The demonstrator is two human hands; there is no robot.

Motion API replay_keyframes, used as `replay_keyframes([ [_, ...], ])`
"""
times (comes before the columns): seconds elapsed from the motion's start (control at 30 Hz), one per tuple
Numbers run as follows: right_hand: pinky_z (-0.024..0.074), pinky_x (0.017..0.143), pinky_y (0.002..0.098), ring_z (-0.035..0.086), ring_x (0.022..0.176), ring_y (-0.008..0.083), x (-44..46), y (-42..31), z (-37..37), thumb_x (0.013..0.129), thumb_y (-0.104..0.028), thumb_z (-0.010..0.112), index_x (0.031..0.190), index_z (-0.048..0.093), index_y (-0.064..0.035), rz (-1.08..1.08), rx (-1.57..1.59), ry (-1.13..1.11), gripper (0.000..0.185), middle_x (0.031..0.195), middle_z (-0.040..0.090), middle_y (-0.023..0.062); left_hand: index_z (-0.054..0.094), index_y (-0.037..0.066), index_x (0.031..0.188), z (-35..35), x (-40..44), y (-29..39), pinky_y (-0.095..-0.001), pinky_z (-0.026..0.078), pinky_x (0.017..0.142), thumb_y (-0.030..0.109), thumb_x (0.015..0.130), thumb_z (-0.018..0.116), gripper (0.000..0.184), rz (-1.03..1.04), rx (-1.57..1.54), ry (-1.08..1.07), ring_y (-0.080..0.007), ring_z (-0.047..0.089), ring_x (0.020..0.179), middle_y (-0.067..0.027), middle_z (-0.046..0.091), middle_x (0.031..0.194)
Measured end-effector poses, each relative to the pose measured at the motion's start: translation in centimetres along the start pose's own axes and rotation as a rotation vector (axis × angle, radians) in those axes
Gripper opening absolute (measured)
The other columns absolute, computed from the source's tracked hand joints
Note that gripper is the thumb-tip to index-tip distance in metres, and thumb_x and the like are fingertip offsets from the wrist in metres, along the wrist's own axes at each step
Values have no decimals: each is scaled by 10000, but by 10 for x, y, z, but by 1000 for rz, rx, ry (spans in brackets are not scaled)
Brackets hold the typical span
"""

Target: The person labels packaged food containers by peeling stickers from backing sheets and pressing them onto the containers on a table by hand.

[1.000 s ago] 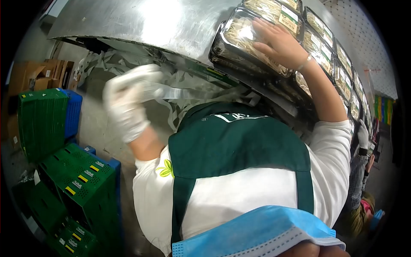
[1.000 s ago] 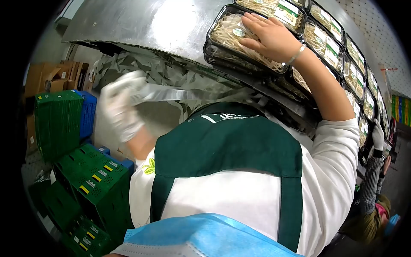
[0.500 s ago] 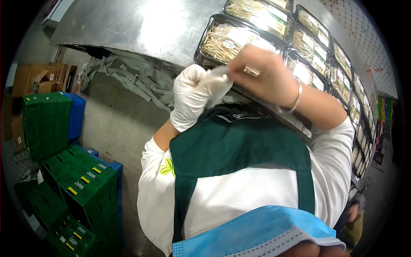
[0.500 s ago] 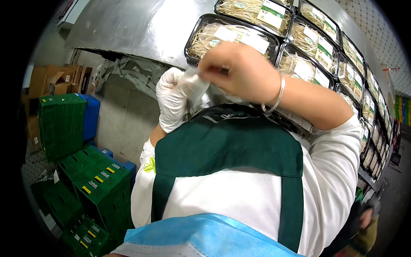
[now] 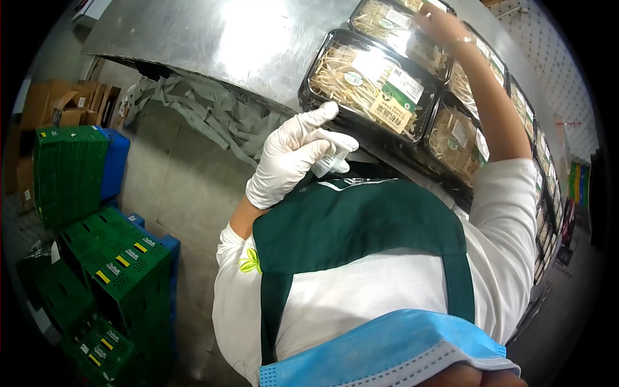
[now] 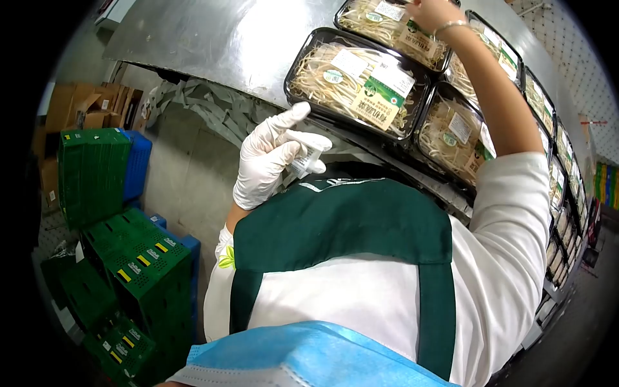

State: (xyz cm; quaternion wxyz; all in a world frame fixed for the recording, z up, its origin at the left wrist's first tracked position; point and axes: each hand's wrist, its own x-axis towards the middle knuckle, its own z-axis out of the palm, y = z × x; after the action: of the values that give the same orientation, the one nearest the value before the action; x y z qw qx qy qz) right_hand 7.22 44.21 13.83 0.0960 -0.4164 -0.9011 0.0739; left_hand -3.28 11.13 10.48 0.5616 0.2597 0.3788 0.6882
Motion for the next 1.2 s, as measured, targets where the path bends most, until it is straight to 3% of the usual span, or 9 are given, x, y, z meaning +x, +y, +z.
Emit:
replay_keyframes([
  [0.2,463,740,288,577,771,156,-136,-116,-23,750,-154,638,884,595,-28,-675,889,-342,188,805,605,80,469,36,632,6,15,-4,-209,435,440,29,780,612,206,280,89,244,-63,493,499,-62,575,644],
  [0.33,466,710,274,599,766,165,-97,-98,-28,697,-50,647,813,627,-33,-575,704,-129,119,823,624,78,529,7,910,19,27,-1,-217,479,590,-2,753,624,183,349,253,251,-104,573,642,-78,613,766],
  [0.4,429,837,270,568,928,168,-16,-39,-16,761,-189,617,1050,575,-54,-459,446,-15,322,1008,600,96,511,-8,952,7,27,-5,-227,484,601,-36,745,616,234,209,87,219,-117,582,652,-92,609,795],
  [0.43,451,620,295,559,665,183,28,-26,-8,742,-107,551,819,563,9,-397,540,248,140,709,591,104,513,-7,940,-2,26,-8,-228,484,597,-28,759,602,203,223,110,234,-118,583,653,-94,609,794],
  [0.53,436,624,284,520,705,164,130,57,20,747,-96,543,927,510,-21,-224,673,211,197,739,521,77,534,-14,884,-18,21,-2,-239,487,607,-19,787,556,99,234,132,331,-133,591,659,-109,608,791],
  [0.73,358,890,423,423,1049,357,110,51,32,757,-307,511,1027,542,-79,-138,-293,276,356,1120,480,187,521,-11,993,-71,0,-6,-305,512,698,-115,727,495,287,128,13,306,-251,613,855,-211,568,1038],
  [0.87,227,1010,402,356,1147,360,93,74,37,800,-370,449,1146,484,-56,-665,-718,262,468,1237,406,180,457,-36,1074,-85,1,-13,-374,526,722,-75,749,506,331,141,-45,378,-262,594,888,-200,566,1005],
  [0.9,229,1015,395,333,1172,361,70,43,33,833,-373,420,1206,420,-45,-214,-134,-19,498,1248,387,196,468,-56,1065,-86,2,-19,-363,527,721,-15,776,531,299,211,21,375,-248,588,896,-194,573,977],
  [1.2,243,1007,305,319,1229,208,28,99,-22,879,-358,447,1290,356,-92,-333,288,-53,498,1330,343,106,556,3,649,-155,48,-51,-226,412,429,149,754,647,201,-97,280,592,-127,540,481,-86,586,615],
])
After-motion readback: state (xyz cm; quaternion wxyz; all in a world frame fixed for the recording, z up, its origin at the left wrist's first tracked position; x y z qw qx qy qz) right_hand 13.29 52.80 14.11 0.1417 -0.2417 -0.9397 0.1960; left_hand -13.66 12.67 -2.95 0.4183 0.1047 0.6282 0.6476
